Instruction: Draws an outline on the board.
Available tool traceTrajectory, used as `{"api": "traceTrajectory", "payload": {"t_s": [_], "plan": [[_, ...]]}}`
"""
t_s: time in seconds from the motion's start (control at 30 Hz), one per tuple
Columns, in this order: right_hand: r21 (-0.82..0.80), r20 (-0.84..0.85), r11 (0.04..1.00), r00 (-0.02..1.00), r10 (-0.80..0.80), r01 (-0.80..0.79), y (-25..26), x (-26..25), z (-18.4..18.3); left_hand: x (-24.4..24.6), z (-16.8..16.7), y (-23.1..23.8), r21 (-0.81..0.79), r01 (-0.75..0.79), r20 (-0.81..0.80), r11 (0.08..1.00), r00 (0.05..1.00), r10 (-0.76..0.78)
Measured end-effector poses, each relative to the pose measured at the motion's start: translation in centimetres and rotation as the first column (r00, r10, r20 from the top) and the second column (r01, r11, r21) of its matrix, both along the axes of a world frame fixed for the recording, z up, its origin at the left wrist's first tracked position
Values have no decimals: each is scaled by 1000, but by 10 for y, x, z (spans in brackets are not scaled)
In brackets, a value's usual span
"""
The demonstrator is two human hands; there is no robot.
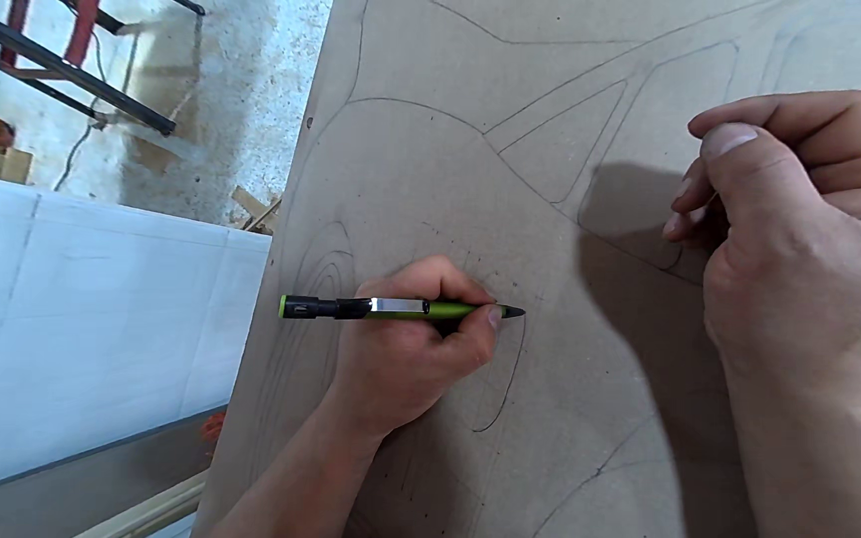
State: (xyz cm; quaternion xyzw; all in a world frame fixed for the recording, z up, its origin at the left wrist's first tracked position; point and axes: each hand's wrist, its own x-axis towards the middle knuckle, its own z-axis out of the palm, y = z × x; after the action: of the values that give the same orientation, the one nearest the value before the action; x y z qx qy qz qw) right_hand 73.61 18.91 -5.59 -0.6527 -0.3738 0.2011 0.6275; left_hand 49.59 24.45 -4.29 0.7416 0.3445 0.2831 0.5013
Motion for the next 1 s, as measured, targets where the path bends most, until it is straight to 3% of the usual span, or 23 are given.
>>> {"api": "traceTrajectory", "payload": {"t_s": [0.83, 1.0], "plan": [[-12, 8, 1000, 1000, 4, -4, 0, 0, -1, 8, -1, -7, -20, -182, 28, 983, 983, 182], [-24, 12, 1000, 1000, -6, 6, 0, 0, -1, -4, -7, 0, -44, -252, 166, 967, 952, 255]]}}
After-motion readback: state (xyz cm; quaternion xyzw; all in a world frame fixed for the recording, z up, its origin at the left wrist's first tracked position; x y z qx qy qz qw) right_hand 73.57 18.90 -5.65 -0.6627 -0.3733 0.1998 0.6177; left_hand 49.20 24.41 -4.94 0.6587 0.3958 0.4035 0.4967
